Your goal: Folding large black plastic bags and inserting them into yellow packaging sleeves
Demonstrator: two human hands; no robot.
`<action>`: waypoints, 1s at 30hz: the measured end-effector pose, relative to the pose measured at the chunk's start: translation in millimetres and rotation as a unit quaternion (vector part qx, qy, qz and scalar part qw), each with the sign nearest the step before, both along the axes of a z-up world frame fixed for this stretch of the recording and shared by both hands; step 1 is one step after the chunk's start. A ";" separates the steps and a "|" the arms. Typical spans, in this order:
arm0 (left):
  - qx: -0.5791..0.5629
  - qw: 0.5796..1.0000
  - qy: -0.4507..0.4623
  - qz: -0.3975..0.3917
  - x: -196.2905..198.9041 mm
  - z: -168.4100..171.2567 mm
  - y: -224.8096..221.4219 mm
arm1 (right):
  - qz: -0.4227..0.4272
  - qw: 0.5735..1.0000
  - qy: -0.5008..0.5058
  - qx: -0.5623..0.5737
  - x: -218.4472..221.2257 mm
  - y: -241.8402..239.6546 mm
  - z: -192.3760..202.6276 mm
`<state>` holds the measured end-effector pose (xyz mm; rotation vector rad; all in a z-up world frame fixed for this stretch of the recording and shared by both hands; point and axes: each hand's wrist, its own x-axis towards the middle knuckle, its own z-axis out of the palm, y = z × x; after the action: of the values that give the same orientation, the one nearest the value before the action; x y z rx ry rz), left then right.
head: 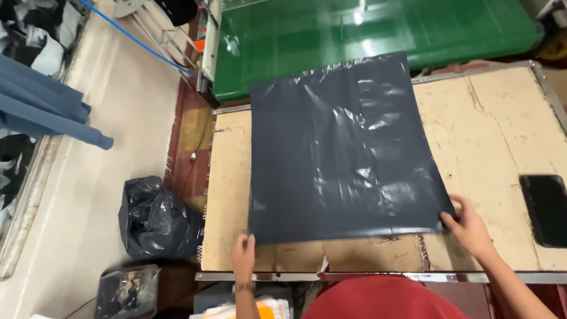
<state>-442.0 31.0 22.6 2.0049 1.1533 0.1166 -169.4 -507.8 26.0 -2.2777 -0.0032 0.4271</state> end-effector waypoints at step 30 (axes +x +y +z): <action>0.286 0.835 -0.016 -0.470 360.3 -32.8 -95.3 | 0.094 0.941 -0.142 -0.292 391.0 218.1 -64.2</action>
<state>-81.7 -64.3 -10.2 2.8656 -0.0317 -0.0201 221.6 -289.7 -38.2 -2.9253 -0.2750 0.2048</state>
